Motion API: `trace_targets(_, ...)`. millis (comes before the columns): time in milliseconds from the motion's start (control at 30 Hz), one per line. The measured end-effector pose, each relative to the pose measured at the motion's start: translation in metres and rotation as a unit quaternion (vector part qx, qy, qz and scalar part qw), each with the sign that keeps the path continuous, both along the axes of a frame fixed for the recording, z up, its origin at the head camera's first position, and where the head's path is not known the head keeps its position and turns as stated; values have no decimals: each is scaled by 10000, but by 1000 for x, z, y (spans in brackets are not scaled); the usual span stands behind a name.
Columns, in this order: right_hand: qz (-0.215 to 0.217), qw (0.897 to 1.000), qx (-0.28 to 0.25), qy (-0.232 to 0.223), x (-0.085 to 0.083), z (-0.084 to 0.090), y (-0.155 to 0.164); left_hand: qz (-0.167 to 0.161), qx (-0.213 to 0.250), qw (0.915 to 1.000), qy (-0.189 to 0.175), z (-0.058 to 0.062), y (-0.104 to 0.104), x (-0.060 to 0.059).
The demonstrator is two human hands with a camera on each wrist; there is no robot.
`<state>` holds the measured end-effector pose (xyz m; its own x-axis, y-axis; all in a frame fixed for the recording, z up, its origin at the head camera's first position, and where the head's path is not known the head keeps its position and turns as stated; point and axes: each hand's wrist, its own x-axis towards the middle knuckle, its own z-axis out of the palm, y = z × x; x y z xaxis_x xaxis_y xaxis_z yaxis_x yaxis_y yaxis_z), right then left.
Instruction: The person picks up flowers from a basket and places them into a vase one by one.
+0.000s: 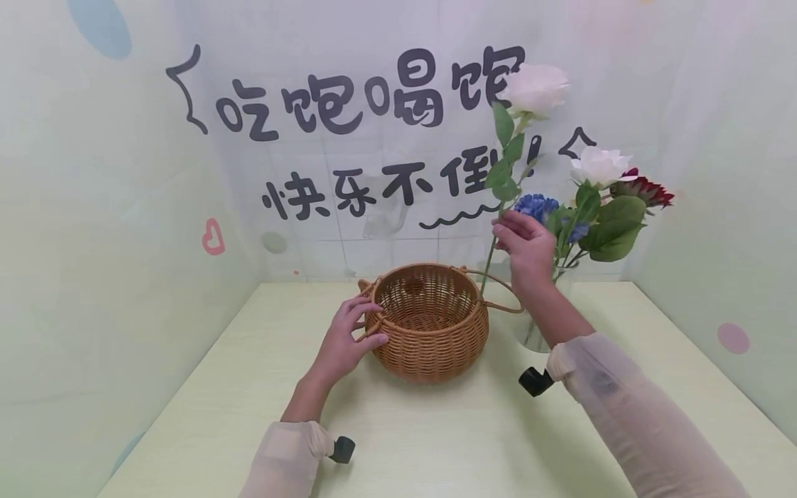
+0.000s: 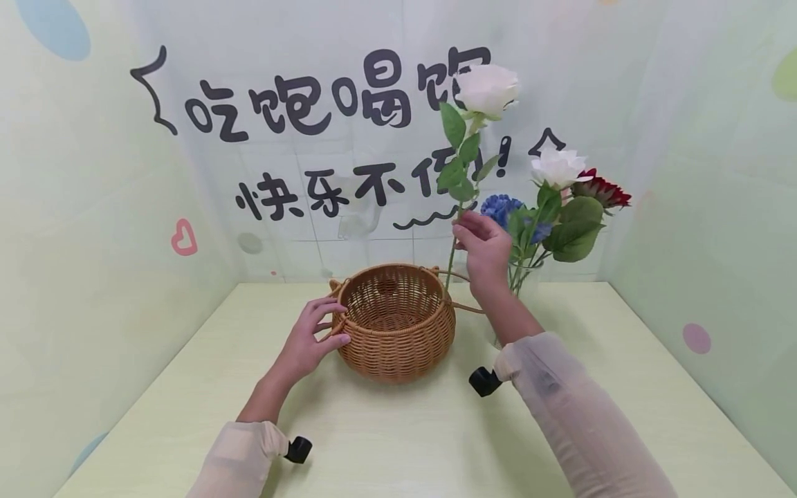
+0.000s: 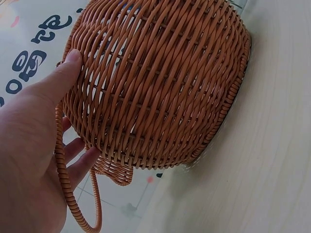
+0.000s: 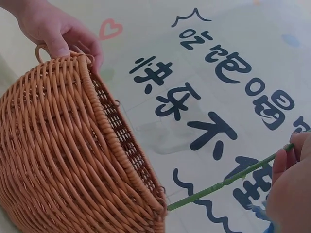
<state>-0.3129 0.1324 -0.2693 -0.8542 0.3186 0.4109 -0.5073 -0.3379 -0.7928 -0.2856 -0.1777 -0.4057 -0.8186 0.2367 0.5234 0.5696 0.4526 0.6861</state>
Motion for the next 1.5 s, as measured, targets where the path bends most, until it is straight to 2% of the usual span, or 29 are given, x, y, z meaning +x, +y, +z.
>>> trace_targets(133, -63, 9997, -232, 42, 4, 8, 9, 33, -51, 10000, -32, 0, 0, 1)
trace_targets(333, -106, 9994, -311, 65, 10, 15, 23, 104, -111, 9999, -75, 0, -2, 1)
trace_targets(667, -594, 9978, -230, 199, 17, 24, 45, 41, -61, 10000, -17, -1, -3, 2)
trace_targets(1000, -1204, 9918, -235, 358, 16, 33, 62, 41, -46, 10000, 7, 1, -2, 1)
trace_targets(1167, -1506, 9878, -75, 397, 15, 36, 67, 58, -56, 10000, -49, 1, -1, 1)
trace_targets(1367, -1742, 9814, 0, 808, 12, 35, 76, 60, -70, 10000, 7, 1, 0, 1)
trace_targets(1500, -1868, 9784, -5, 885, 9, 33, 82, 58, -58, 10000, -2, 0, 0, 1)
